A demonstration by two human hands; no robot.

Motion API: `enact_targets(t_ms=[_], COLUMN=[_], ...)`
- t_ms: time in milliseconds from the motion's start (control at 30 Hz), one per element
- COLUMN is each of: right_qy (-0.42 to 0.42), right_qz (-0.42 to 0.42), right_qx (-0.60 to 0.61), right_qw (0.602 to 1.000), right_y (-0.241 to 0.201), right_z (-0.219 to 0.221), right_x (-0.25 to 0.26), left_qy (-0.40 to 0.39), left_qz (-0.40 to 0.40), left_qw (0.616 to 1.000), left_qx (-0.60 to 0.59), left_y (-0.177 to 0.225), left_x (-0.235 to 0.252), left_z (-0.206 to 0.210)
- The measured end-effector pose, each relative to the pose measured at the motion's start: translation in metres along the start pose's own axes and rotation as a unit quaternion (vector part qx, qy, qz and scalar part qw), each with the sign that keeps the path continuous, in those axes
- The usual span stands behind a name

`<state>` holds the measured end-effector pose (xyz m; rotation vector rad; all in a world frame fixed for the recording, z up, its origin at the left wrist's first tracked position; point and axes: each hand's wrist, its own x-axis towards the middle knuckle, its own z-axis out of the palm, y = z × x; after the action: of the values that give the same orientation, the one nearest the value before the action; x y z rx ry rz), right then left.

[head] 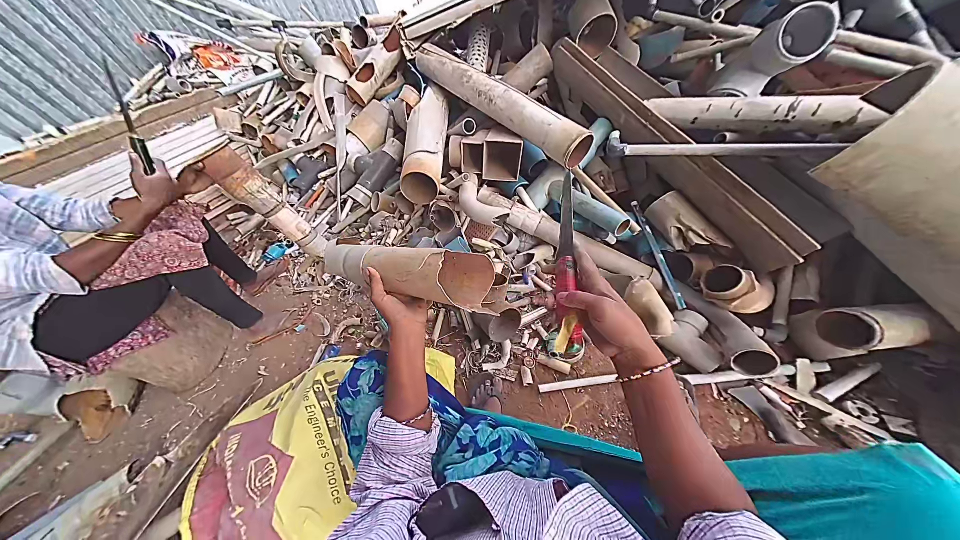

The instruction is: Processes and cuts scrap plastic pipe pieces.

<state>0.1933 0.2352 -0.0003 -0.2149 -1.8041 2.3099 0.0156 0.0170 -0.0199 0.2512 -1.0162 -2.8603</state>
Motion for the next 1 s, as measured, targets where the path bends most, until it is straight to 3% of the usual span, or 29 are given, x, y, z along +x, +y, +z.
enact_targets(t_ms=[167,333,400,600,767,1000], right_qy=[-0.203,-0.275,-0.293,-0.314,-0.283,-0.252], right_qz=[-0.108,-0.142,-0.14,-0.127,-0.141,-0.149], right_qx=[-0.208,-0.211,-0.196,-0.123,-0.126,-0.102], right_qw=[0.951,0.927,0.925,0.933,0.94,0.951], right_y=[-0.022,-0.03,-0.032,-0.033,-0.034,-0.03], right_z=[-0.038,-0.045,-0.046,-0.051,-0.046,-0.043], right_x=[-0.015,-0.022,-0.024,-0.028,-0.029,-0.025], left_qy=[0.048,0.051,0.018,-0.07,-0.057,-0.003], left_qz=[-0.037,-0.05,-0.029,0.031,0.033,0.141], left_qw=[0.998,0.997,0.999,0.995,0.995,0.972], left_qx=[-0.009,0.031,0.028,0.066,0.075,0.187], left_y=[0.005,0.004,0.001,0.001,-0.001,-0.008], left_x=[0.001,-0.001,0.001,-0.004,-0.007,0.002], left_z=[0.0,-0.001,-0.002,-0.002,0.001,-0.005])
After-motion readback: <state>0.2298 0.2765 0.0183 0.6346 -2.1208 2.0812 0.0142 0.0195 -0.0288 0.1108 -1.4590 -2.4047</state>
